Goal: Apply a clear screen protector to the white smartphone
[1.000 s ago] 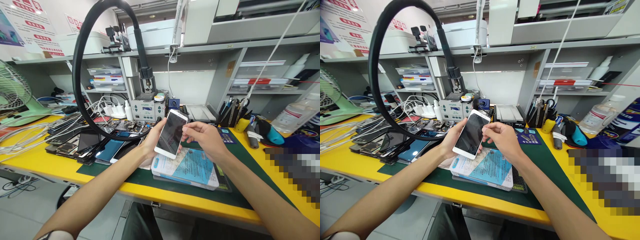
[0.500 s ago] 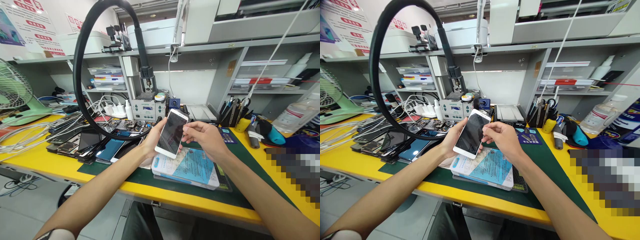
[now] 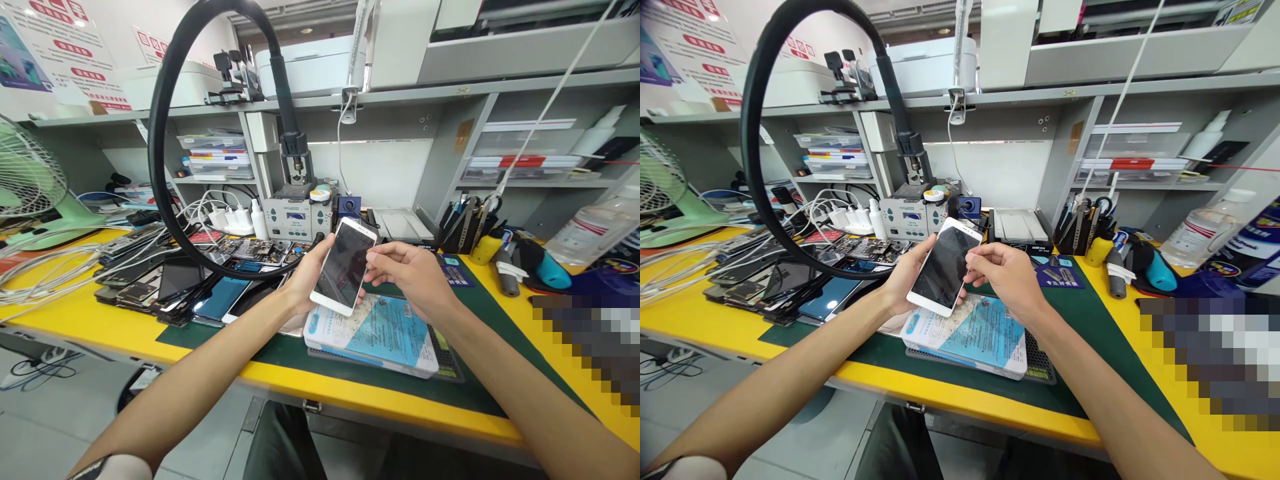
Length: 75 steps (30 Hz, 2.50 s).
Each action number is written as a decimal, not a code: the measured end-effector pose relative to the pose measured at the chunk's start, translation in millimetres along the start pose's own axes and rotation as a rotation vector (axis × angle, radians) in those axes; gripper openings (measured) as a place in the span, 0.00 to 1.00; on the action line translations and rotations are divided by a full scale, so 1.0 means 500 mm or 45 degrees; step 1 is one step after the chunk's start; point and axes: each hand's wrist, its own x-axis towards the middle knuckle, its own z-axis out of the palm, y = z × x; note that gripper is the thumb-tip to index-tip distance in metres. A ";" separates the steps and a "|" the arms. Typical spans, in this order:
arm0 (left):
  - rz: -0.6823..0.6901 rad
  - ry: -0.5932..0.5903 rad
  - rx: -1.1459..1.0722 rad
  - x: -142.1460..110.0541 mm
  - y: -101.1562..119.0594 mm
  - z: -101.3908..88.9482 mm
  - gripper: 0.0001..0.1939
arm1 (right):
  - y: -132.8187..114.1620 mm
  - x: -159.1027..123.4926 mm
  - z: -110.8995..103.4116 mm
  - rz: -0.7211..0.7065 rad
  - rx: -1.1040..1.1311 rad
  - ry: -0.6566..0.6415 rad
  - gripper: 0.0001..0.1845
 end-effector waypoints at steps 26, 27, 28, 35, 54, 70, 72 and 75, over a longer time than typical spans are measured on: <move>0.011 -0.003 -0.012 0.004 0.000 0.001 0.38 | 0.000 0.002 0.000 -0.002 0.035 -0.006 0.18; 0.012 -0.001 -0.013 0.004 -0.001 0.000 0.38 | 0.000 0.002 0.000 -0.004 0.037 -0.006 0.18; 0.012 0.000 -0.014 0.004 -0.001 0.000 0.38 | 0.001 0.002 -0.001 -0.006 0.041 -0.005 0.18; 0.025 -0.006 -0.017 0.004 -0.001 -0.001 0.38 | 0.002 0.004 -0.002 -0.010 0.025 -0.007 0.19; 0.028 0.014 -0.020 0.004 -0.001 0.001 0.37 | 0.000 0.001 -0.004 -0.014 0.031 -0.007 0.20; 0.019 0.062 -0.025 0.000 0.000 0.006 0.36 | -0.003 0.001 0.000 -0.001 0.030 -0.001 0.19; 0.021 0.065 -0.026 0.000 0.000 0.007 0.36 | -0.003 0.002 -0.001 -0.004 0.026 -0.001 0.19; 0.025 0.064 -0.021 0.000 0.000 0.008 0.35 | -0.003 0.001 0.000 -0.007 0.023 -0.006 0.19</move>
